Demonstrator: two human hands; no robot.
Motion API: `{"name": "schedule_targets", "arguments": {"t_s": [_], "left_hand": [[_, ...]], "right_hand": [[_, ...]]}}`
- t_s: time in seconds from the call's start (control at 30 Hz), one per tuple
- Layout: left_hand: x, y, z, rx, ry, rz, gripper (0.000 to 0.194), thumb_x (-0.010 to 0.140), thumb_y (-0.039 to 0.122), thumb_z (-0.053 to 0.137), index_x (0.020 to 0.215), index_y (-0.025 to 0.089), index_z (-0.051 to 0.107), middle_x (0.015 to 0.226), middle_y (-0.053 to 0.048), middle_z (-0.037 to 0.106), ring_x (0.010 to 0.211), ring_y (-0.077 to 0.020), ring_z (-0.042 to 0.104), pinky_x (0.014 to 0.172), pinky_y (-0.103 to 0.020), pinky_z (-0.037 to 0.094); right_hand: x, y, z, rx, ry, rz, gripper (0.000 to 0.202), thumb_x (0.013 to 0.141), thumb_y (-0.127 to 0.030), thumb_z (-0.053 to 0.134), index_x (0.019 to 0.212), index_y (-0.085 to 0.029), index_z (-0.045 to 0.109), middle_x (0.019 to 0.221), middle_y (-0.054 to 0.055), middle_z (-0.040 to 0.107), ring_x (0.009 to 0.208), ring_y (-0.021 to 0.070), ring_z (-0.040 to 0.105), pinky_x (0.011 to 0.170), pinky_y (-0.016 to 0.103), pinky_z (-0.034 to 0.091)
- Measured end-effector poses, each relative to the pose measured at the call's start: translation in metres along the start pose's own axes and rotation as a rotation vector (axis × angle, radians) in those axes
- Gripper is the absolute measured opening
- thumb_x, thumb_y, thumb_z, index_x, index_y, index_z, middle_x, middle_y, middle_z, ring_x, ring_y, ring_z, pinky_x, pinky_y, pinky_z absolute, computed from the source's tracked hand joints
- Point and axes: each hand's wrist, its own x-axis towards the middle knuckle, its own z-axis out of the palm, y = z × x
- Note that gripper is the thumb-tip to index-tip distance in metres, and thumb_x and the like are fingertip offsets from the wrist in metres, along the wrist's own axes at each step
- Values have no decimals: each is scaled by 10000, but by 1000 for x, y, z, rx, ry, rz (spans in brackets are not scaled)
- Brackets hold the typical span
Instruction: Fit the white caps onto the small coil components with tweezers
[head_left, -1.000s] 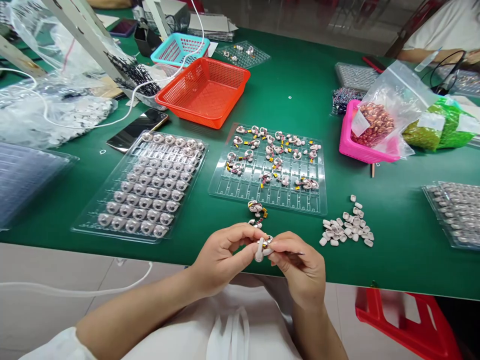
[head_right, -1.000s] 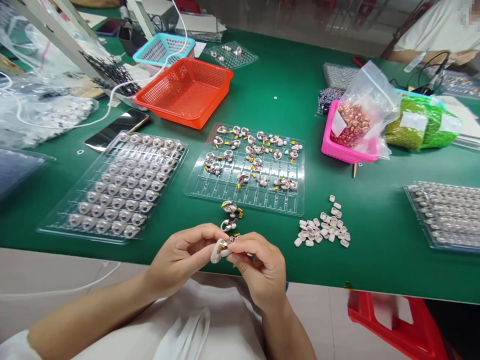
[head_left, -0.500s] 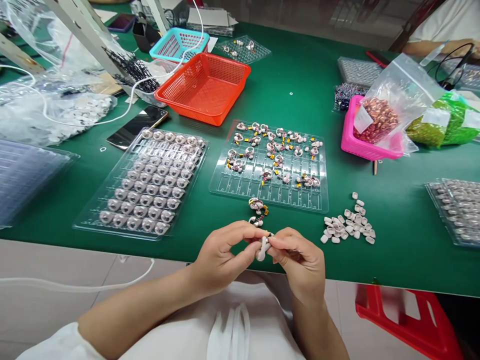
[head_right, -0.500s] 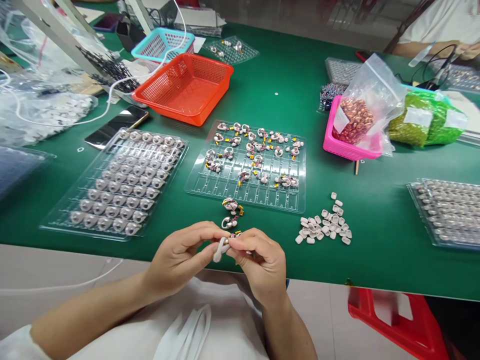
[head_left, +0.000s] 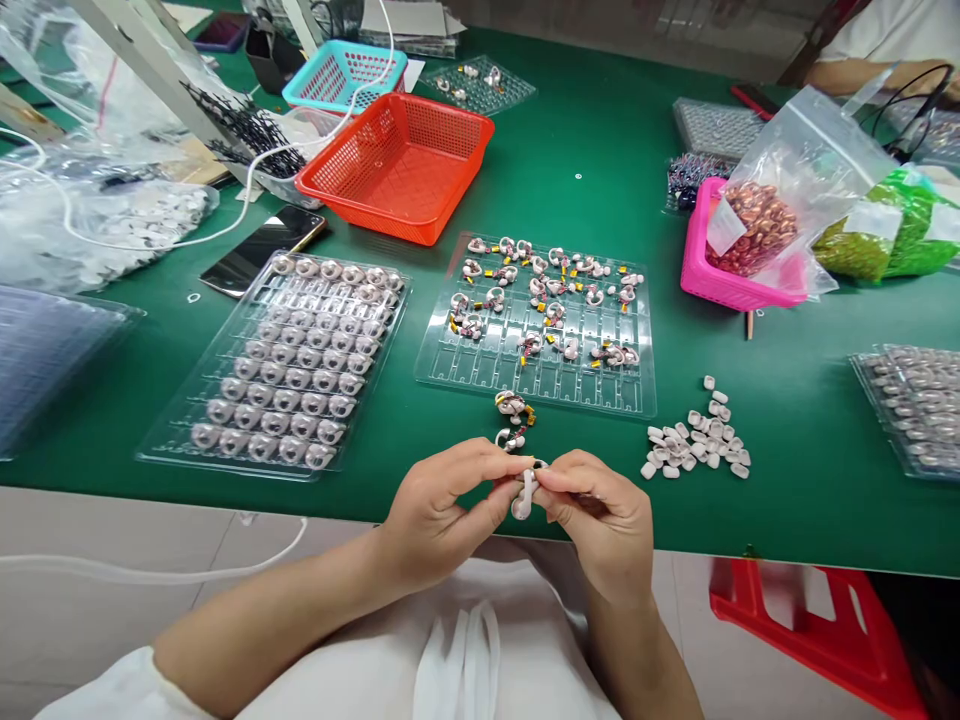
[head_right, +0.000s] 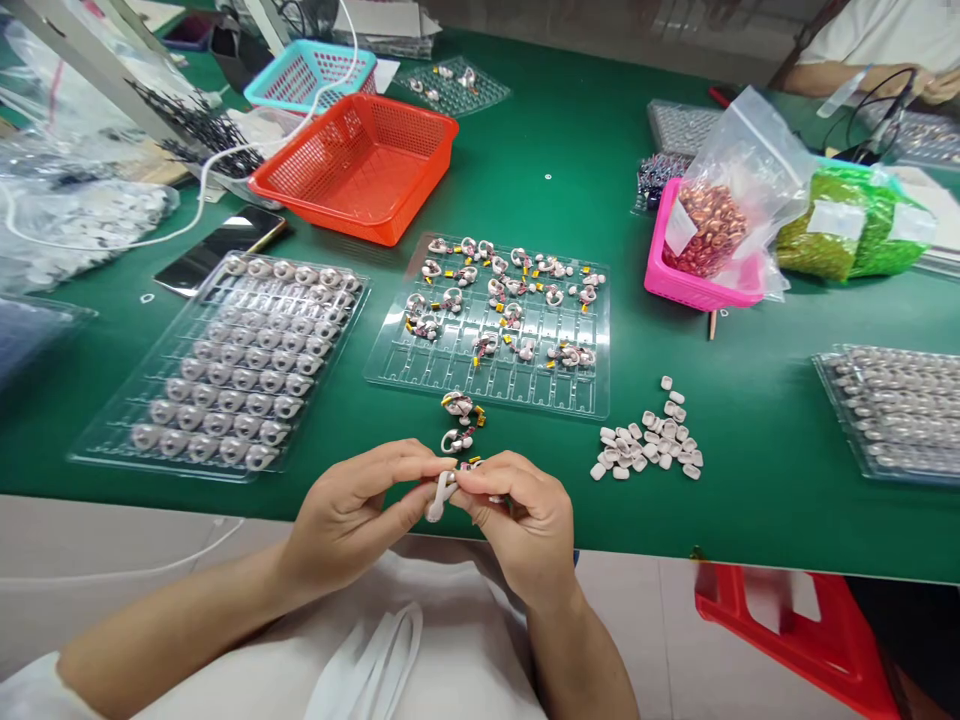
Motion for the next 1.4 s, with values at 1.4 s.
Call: {"name": "schedule_targets", "arguments": {"t_s": [1.4], "left_hand": [[-8,-15,-3,66,-148,172,459,912,-38,510,1297,160,660,877,-66,700,823,-127,646,773,-212,537]], "right_hand": [[5,-4,-13,8,-153,319,120,863,-283,763,979,-272,792,805,11,626,661,125,531,536,229,424]]}}
